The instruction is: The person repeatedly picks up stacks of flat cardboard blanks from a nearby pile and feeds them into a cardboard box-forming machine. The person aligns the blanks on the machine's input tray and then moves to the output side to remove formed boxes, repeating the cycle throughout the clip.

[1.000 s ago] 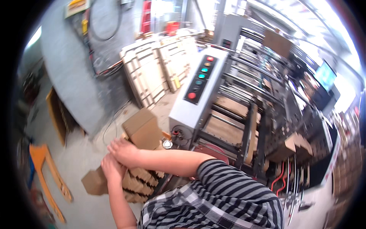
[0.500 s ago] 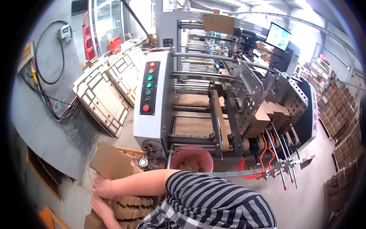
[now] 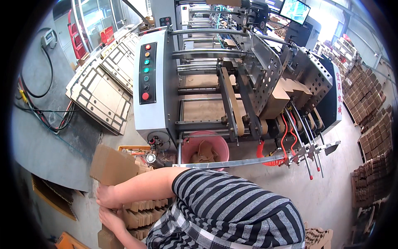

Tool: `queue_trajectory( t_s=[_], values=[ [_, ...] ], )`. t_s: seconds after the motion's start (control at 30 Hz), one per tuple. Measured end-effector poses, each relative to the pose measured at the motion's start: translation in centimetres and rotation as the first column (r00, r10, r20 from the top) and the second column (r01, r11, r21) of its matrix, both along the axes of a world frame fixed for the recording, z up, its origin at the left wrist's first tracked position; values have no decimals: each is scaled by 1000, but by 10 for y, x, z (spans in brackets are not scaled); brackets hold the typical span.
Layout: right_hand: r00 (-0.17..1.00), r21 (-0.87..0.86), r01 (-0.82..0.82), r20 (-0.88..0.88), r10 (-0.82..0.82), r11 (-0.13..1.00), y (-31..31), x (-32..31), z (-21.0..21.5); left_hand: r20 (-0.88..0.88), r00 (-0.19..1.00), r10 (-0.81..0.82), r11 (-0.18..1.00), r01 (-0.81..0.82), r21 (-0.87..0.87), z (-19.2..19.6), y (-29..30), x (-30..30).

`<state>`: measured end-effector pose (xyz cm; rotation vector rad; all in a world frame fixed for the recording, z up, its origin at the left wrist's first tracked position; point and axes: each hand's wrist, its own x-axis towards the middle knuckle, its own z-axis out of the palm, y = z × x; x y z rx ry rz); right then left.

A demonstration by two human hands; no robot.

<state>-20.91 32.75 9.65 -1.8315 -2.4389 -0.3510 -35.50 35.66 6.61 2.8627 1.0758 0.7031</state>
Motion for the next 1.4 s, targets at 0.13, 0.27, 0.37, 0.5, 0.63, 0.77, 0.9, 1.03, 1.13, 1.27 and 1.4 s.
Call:
queue_trajectory(
  t_s=[0.13, 0.27, 0.37, 0.5, 0.63, 0.77, 0.9, 1.03, 1.13, 1.27, 1.4],
  values=[
    [1000, -33, -9, -15, 8, 999, 0, 1, 1, 75, 997, 12, 1000, -11, -11, 2, 0, 6],
    [999, 17, -6, -44, 7, 1000, -8, 1, 2, -15, 999, 51, 996, -52, -69, 7, -10, 5],
    [1000, 34, 2, -3, -2, 999, -14, 2, 4, 36, 999, 33, 999, -31, -39, 8, -14, 5],
    [1000, -37, 5, -18, -5, 999, -14, 1, 9, 100, 995, 20, 998, -14, -60, 5, -14, 5],
    [999, -85, 20, -34, -23, 996, -8, 2, 11, 115, 993, 22, 999, -17, -48, 6, -13, 6],
    [1000, -43, 14, -21, -15, 999, -14, 3, 14, 64, 997, 47, 995, -42, -85, 14, -19, 6],
    [998, 110, -7, -56, 13, 994, -40, 6, 22, 71, 995, 72, 997, -70, -21, 27, -35, 11],
    [992, 293, 16, -126, 22, 956, -64, 24, 46, -2, 997, 78, 997, -78, 21, 70, -56, 26],
    [976, 369, 122, -211, -45, 922, -87, 47, 69, 93, 991, -93, 979, 74, 190, 111, -90, 40],
    [854, 345, 405, -473, -216, 846, -141, 92, 103, 250, 635, -731, 675, 620, 400, 147, -140, 53],
    [557, 400, 652, -829, -49, 644, -243, 131, 126, 161, 49, -986, 136, 798, 587, 145, -174, 87]
  ],
)
